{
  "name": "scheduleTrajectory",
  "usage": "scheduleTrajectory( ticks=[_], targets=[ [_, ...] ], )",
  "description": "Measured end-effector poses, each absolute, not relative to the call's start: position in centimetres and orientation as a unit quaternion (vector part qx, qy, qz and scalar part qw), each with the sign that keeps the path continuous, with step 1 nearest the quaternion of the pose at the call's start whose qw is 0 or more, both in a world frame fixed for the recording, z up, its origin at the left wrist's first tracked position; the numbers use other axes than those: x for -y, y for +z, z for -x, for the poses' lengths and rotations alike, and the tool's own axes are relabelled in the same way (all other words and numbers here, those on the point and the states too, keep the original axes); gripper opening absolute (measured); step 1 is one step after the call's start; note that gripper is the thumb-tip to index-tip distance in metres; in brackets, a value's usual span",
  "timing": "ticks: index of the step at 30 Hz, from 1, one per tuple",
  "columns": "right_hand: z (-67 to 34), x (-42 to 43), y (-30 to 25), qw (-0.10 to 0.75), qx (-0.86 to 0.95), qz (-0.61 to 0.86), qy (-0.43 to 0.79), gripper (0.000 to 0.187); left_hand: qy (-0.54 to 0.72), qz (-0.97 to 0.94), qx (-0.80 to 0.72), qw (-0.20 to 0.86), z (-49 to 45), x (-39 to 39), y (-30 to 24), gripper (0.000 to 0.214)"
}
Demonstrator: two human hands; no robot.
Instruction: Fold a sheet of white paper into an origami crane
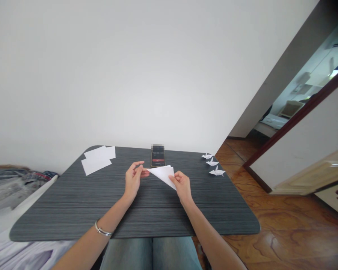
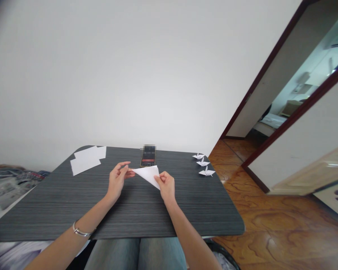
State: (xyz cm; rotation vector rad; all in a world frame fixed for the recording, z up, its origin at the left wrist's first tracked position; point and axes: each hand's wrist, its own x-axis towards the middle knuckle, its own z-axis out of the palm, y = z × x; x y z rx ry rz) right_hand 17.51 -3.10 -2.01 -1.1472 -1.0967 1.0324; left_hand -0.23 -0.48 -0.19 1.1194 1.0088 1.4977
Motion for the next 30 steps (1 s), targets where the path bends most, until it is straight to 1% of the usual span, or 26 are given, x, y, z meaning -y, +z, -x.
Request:
scheduleTrajectory(
  ticks=[12, 21, 23, 28, 30],
  targets=[
    [-17.54, 3.14, -1.88, 0.598, 0.458, 0.480, 0.450, 0.027, 0.578, -0.512, -0.375, 0.513, -0.16, 0.86, 0.20, 0.023],
    [-17.16, 3.46, -1.90, 0.586, 0.470, 0.454, 0.479, 0.021, 0.543, -0.505, -0.382, 0.552, -0.29, 0.55, -0.26, 0.029],
    [-17.10, 3.57, -1.76, 0.573, 0.473, 0.458, 0.487, 0.025, 0.549, -0.504, -0.387, 0.543, -0.23, 0.51, -0.32, 0.030],
    [-17.11, 3.68, -1.47, 0.541, 0.489, 0.456, 0.510, 0.050, 0.549, -0.524, -0.397, 0.517, -0.10, 0.52, -0.27, 0.030],
    [-17.14, 3.60, -1.55, 0.535, 0.489, 0.459, 0.514, 0.048, 0.544, -0.536, -0.398, 0.508, -0.13, 0.56, -0.18, 0.029]
  ],
)
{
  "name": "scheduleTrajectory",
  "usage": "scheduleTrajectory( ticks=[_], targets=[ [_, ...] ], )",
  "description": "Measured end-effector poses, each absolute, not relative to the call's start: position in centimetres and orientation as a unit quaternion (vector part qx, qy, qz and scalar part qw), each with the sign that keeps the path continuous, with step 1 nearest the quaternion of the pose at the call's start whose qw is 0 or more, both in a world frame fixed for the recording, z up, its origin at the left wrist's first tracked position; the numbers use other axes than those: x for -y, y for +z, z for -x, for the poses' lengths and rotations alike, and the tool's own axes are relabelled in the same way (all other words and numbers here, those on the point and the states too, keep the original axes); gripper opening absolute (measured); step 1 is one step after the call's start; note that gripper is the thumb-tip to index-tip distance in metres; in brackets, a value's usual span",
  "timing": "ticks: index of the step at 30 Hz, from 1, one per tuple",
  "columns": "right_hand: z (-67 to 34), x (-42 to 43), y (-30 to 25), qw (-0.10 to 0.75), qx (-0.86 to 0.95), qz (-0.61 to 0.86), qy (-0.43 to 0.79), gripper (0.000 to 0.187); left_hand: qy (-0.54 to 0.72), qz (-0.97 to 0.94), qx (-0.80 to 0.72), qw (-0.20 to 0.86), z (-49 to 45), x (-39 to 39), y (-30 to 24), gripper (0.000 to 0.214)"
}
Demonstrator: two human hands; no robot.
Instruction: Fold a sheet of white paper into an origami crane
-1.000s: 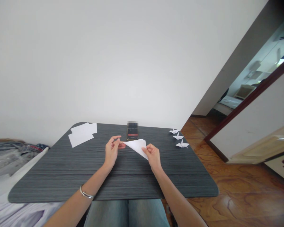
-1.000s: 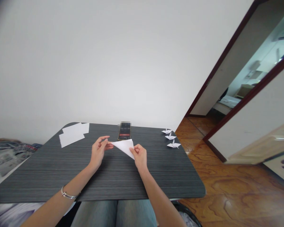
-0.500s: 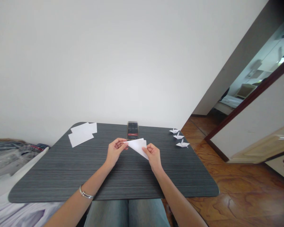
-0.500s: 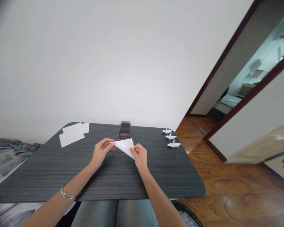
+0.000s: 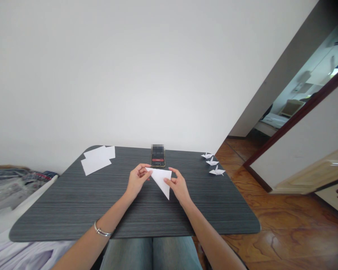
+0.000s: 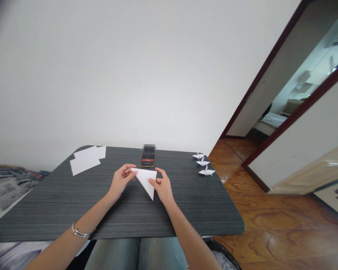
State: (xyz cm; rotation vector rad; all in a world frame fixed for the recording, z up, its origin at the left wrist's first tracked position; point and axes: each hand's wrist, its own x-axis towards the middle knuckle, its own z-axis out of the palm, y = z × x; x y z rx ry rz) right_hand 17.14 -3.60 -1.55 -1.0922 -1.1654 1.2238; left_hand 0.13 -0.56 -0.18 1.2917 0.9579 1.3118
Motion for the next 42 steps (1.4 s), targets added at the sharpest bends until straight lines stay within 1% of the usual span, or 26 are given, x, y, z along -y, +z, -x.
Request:
scheduleTrajectory(
  ticks=[3, 5, 9, 11, 13, 16, 18, 23, 29, 32, 37, 39, 42],
  targets=[
    [-17.1, 3.4, -1.7, 0.523, 0.499, 0.455, 0.521, 0.032, 0.542, -0.539, -0.392, 0.511, -0.2, 0.6, 0.0, 0.031],
    [-17.1, 3.4, -1.8, 0.519, 0.503, 0.445, 0.528, 0.026, 0.539, -0.533, -0.381, 0.529, -0.4, 0.7, 0.1, 0.037],
    [-17.1, 3.5, -1.5, 0.527, 0.476, 0.439, 0.551, 0.023, 0.483, -0.539, -0.350, 0.594, -0.8, 0.8, -0.3, 0.048],
    [-17.1, 3.6, -1.4, 0.535, 0.456, 0.436, 0.562, 0.023, 0.446, -0.551, -0.338, 0.619, -1.0, 0.8, -0.7, 0.044],
    [-17.1, 3.6, -1.3, 0.533, 0.449, 0.436, 0.570, 0.023, 0.435, -0.567, -0.334, 0.614, -1.0, 0.7, -1.0, 0.040],
    [-17.2, 3.5, -1.3, 0.522, 0.458, 0.443, 0.568, 0.023, 0.454, -0.583, -0.351, 0.575, -0.9, 0.7, -1.0, 0.034],
    [-17.2, 3.4, -1.3, 0.532, 0.463, 0.452, 0.546, 0.022, 0.455, -0.596, -0.364, 0.553, -0.7, 0.7, -0.7, 0.032],
    [-17.7, 3.1, -1.3, 0.579, 0.459, 0.466, 0.487, 0.024, 0.385, -0.661, -0.371, 0.527, -0.7, 1.3, 0.0, 0.031],
    [-18.5, 2.9, -1.5, 0.588, 0.472, 0.487, 0.441, 0.020, 0.340, -0.719, -0.373, 0.478, -0.8, 1.5, 0.1, 0.028],
    [-18.7, 2.8, -1.7, 0.567, 0.471, 0.495, 0.460, 0.021, 0.341, -0.722, -0.397, 0.452, -0.4, 1.1, -0.2, 0.031],
    [-19.3, 2.8, -2.0, 0.505, 0.456, 0.503, 0.533, 0.020, 0.316, -0.762, -0.416, 0.383, 0.2, 0.7, -0.7, 0.031],
    [-19.6, 2.9, -2.1, 0.491, 0.454, 0.504, 0.547, 0.018, 0.320, -0.780, -0.423, 0.332, 0.4, 0.7, -0.4, 0.029],
    [-20.0, 3.1, -2.1, 0.477, 0.447, 0.517, 0.553, 0.017, 0.357, -0.798, -0.427, 0.232, 0.5, 1.2, 0.5, 0.024]
  ],
)
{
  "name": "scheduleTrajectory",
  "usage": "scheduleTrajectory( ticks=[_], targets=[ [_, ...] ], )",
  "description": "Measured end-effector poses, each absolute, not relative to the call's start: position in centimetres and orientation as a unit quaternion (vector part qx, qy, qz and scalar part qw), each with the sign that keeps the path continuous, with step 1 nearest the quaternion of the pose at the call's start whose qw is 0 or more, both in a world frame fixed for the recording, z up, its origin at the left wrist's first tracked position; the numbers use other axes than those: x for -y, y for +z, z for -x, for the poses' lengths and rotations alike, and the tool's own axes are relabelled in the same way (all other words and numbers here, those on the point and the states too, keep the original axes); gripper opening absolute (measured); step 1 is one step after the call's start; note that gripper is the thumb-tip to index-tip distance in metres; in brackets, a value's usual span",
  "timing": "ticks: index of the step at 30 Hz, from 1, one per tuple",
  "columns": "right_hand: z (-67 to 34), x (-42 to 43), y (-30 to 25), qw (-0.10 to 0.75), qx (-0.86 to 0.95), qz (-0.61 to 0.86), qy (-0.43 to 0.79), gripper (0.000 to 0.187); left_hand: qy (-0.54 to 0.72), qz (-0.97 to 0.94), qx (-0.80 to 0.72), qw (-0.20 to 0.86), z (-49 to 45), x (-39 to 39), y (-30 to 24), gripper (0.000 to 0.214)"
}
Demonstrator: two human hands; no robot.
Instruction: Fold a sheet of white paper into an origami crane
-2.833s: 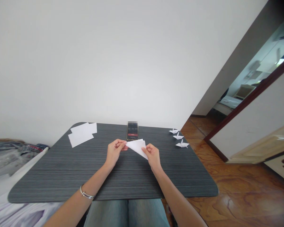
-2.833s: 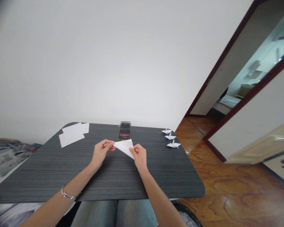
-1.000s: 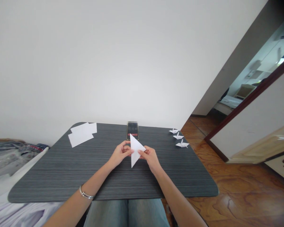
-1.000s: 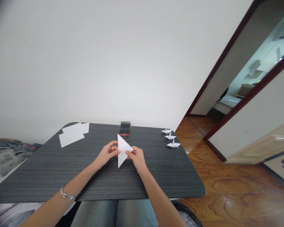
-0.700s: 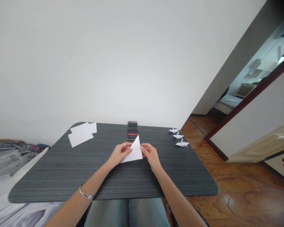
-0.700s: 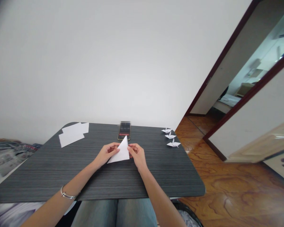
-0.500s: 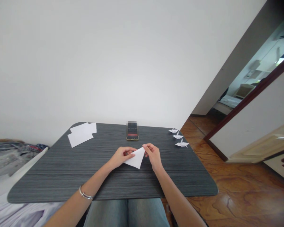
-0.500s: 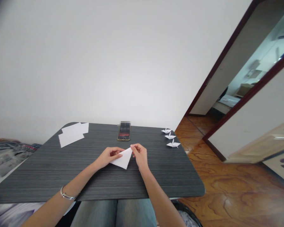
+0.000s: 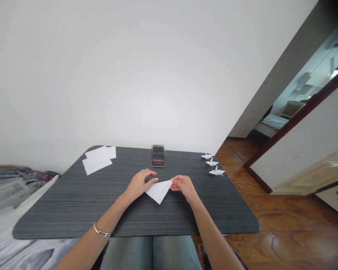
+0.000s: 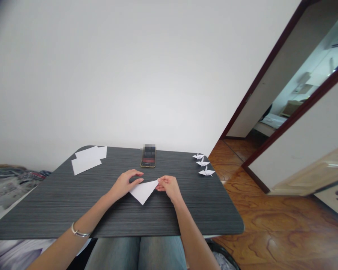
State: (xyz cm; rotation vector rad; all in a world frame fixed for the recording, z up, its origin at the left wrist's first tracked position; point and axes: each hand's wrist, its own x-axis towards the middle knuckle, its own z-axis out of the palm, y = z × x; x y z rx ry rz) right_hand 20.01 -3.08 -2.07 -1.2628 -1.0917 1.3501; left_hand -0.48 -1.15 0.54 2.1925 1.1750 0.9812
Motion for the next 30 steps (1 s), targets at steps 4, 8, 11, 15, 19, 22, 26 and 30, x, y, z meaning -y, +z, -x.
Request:
scheduleTrajectory(
  ticks=[4, 8, 11, 15, 19, 22, 26, 30],
  targets=[
    [-20.4, 3.5, -2.1, 0.457, 0.445, 0.530, 0.560, 0.017, 0.315, -0.842, -0.409, 0.155, 0.6, 3.4, 1.5, 0.026],
    [-20.7, 4.2, -2.2, 0.449, 0.440, 0.534, 0.565, 0.017, 0.220, -0.897, -0.365, 0.116, 0.6, 7.0, 1.1, 0.042],
    [-20.9, 4.9, -2.3, 0.437, 0.439, 0.536, 0.574, 0.017, 0.157, -0.924, -0.336, 0.094, 0.6, 9.1, 0.5, 0.063],
    [-21.1, 5.6, -2.6, 0.415, 0.437, 0.537, 0.591, 0.019, 0.117, -0.926, -0.349, 0.081, 0.4, 10.2, -0.1, 0.068],
    [-21.3, 5.6, -3.1, 0.390, 0.461, 0.545, 0.581, 0.019, 0.104, -0.927, -0.353, 0.077, 0.3, 10.3, -0.6, 0.068],
    [-21.5, 5.6, -3.2, 0.379, 0.515, 0.571, 0.514, 0.020, 0.097, -0.926, -0.356, 0.074, 0.2, 10.3, -0.7, 0.066],
    [-21.2, 6.8, -2.4, 0.407, 0.640, 0.606, 0.240, 0.022, 0.092, -0.927, -0.357, 0.069, 0.2, 10.3, -0.7, 0.066],
    [-20.0, 9.0, -2.1, 0.354, 0.754, 0.543, 0.110, 0.031, 0.092, -0.928, -0.356, 0.062, 0.2, 10.2, -0.9, 0.065]
  ],
)
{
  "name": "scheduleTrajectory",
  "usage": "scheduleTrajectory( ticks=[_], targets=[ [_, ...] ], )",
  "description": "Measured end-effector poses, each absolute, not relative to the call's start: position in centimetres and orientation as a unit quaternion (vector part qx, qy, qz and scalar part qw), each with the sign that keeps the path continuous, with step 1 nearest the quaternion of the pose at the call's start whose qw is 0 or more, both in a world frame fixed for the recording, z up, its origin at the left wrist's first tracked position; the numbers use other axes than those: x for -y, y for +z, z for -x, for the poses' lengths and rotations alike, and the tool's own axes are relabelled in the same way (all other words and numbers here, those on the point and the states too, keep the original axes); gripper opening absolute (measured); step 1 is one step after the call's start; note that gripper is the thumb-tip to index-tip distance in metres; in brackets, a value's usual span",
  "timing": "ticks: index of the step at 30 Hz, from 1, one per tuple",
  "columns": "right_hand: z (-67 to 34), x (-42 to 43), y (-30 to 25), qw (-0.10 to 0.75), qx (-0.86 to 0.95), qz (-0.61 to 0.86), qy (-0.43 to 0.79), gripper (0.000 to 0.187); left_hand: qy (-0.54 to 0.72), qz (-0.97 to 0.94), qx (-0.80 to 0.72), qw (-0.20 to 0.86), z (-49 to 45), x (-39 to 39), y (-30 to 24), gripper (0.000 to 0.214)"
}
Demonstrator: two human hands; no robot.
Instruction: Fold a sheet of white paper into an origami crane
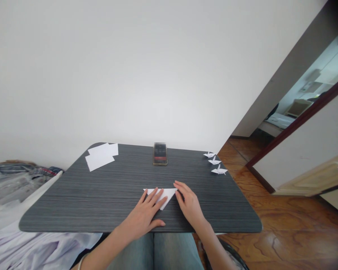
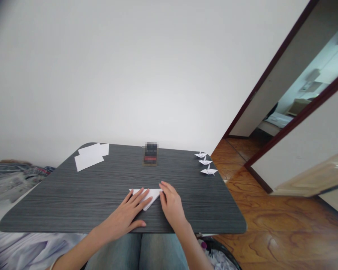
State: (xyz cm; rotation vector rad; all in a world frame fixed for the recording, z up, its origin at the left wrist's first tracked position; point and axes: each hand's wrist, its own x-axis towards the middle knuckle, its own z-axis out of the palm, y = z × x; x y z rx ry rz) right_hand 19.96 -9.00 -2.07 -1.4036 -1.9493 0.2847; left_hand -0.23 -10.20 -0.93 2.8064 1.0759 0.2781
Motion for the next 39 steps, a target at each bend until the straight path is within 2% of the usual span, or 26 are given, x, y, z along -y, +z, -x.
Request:
scheduleTrajectory(
  ticks=[4, 9, 22, 39],
  targets=[
    [-18.5, 10.7, -2.8, 0.247, 0.822, 0.508, 0.070, 0.042, 0.097, -0.929, -0.353, 0.059, 0.2, 10.1, -1.1, 0.065],
    [-17.9, 11.2, -3.9, 0.192, 0.830, 0.522, 0.036, 0.044, 0.093, -0.931, -0.349, 0.052, 0.2, 9.9, -1.3, 0.066],
    [-18.0, 11.8, -3.9, 0.171, 0.814, 0.555, 0.014, 0.045, 0.075, -0.928, -0.359, 0.057, 0.2, 9.8, -1.1, 0.065],
    [-18.1, 11.1, -3.7, 0.155, 0.817, 0.555, 0.014, 0.044, 0.067, -0.927, -0.364, 0.064, 0.0, 9.3, -0.9, 0.074]
  ],
)
